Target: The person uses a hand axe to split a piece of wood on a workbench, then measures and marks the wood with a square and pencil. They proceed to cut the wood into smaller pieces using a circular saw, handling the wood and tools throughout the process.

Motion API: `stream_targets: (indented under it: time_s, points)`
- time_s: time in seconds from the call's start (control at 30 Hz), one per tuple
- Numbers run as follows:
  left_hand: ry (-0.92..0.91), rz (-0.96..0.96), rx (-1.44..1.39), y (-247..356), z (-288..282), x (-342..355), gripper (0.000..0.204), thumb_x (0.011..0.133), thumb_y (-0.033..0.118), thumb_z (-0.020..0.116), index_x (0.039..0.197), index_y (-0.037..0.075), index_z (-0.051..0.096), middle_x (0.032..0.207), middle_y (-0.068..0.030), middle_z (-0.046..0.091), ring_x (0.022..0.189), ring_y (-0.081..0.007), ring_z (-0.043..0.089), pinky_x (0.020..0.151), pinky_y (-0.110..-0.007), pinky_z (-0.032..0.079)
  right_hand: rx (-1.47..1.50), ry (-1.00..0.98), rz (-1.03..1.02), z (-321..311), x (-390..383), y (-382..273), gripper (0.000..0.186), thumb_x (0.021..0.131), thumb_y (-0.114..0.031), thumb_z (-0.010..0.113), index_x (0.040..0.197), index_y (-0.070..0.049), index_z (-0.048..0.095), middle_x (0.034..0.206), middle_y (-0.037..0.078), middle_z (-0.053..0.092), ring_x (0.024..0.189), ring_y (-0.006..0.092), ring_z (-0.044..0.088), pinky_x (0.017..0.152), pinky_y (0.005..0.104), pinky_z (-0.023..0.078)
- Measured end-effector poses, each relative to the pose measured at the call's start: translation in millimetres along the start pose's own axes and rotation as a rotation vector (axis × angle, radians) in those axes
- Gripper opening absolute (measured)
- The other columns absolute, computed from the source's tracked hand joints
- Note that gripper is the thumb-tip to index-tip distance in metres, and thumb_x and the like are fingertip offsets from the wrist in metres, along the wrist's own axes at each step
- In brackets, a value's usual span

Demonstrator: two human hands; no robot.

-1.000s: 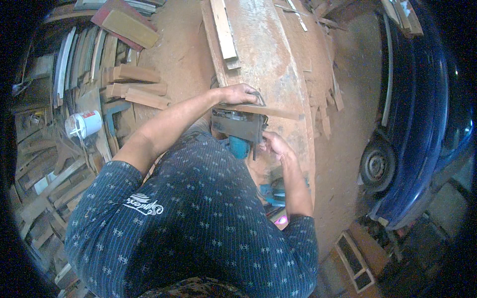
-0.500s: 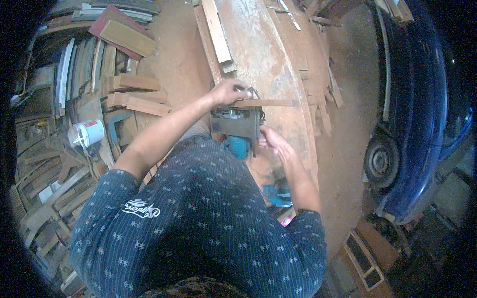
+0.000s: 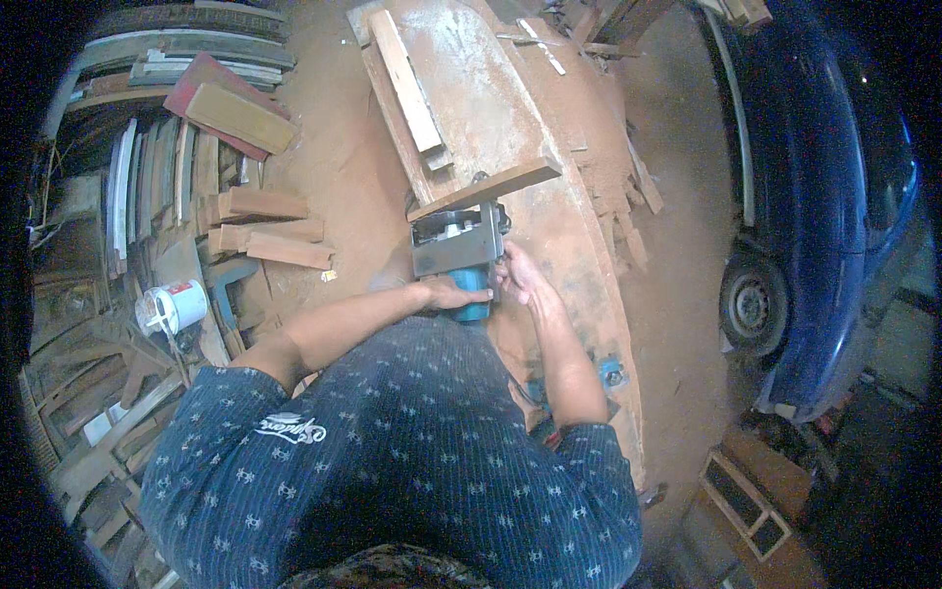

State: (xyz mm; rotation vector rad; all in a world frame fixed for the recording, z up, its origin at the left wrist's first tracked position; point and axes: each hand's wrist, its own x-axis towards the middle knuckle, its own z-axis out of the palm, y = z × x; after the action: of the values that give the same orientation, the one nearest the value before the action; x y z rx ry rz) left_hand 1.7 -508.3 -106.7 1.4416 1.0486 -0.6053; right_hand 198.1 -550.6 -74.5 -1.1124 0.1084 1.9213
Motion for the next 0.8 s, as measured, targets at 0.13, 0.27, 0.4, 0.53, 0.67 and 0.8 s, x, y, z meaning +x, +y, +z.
stream_targets:
  time_s: [0.13,0.27,0.4,0.53,0.67,0.8]
  points:
    - [0.198,0.045,-0.384,24.7,-18.8,-31.2,0.092,0.068,0.055,0.086,0.129,-0.008,0.059,0.129,-0.0217,0.062,0.117,-0.0291,0.061,0.103,-0.039,0.046,-0.022,0.014,0.019,4.2,5.1,-3.5,0.025,0.106,-0.028,0.041,0.088,-0.017,0.055,0.068,-0.006,0.044,0.059,0.0096,0.038,0.058,0.0262,0.037]
    - [0.29,0.306,-0.626,-26.1,-3.0,-22.6,0.076,0.064,0.022,0.092,0.128,0.001,0.057,0.122,-0.0131,0.065,0.109,-0.0237,0.064,0.096,-0.037,0.052,-0.023,-0.053,0.107,34.4,-4.0,19.7,0.023,0.106,-0.029,0.043,0.089,-0.016,0.051,0.069,-0.006,0.041,0.061,0.0101,0.037,0.059,0.0274,0.036]
    - [0.123,0.595,-0.809,-54.7,-4.2,-25.5,0.076,0.068,0.004,0.088,0.134,0.003,0.05,0.125,-0.0099,0.063,0.111,-0.0219,0.063,0.098,-0.037,0.051,0.006,0.0,0.091,72.0,-37.3,34.3,0.028,0.106,-0.029,0.044,0.084,-0.014,0.05,0.068,-0.005,0.039,0.061,0.0113,0.037,0.059,0.0279,0.034]
    - [0.231,0.636,-0.524,-42.1,-19.1,-43.3,0.083,0.071,0.009,0.088,0.139,0.002,0.042,0.124,-0.0089,0.063,0.113,-0.0192,0.06,0.1,-0.036,0.048,0.109,-0.042,0.041,77.1,-69.0,41.7,0.032,0.107,-0.03,0.043,0.081,-0.011,0.05,0.064,-0.003,0.039,0.058,0.0124,0.037,0.06,0.0279,0.033]
    - [0.132,0.745,-0.552,-18.5,-34.7,-55.2,0.077,0.076,0.02,0.088,0.137,0.003,0.045,0.121,-0.0072,0.06,0.109,-0.017,0.058,0.094,-0.033,0.05,0.082,0.102,-0.13,95.6,-91.8,35.5,0.037,0.105,-0.035,0.048,0.079,-0.008,0.054,0.06,-0.001,0.042,0.056,0.0142,0.04,0.059,0.0312,0.037]
    - [-0.197,0.523,-0.262,34.9,-82.8,-80.5,0.061,0.086,0.036,0.075,0.132,0.003,0.053,0.115,-0.0084,0.063,0.094,-0.0152,0.062,0.081,-0.029,0.053,-0.722,0.789,-0.865,105.6,-129.0,31.7,0.024,0.094,-0.024,0.069,0.099,-0.002,0.061,0.083,0.007,0.06,0.073,0.0197,0.057,0.071,0.0335,0.048]
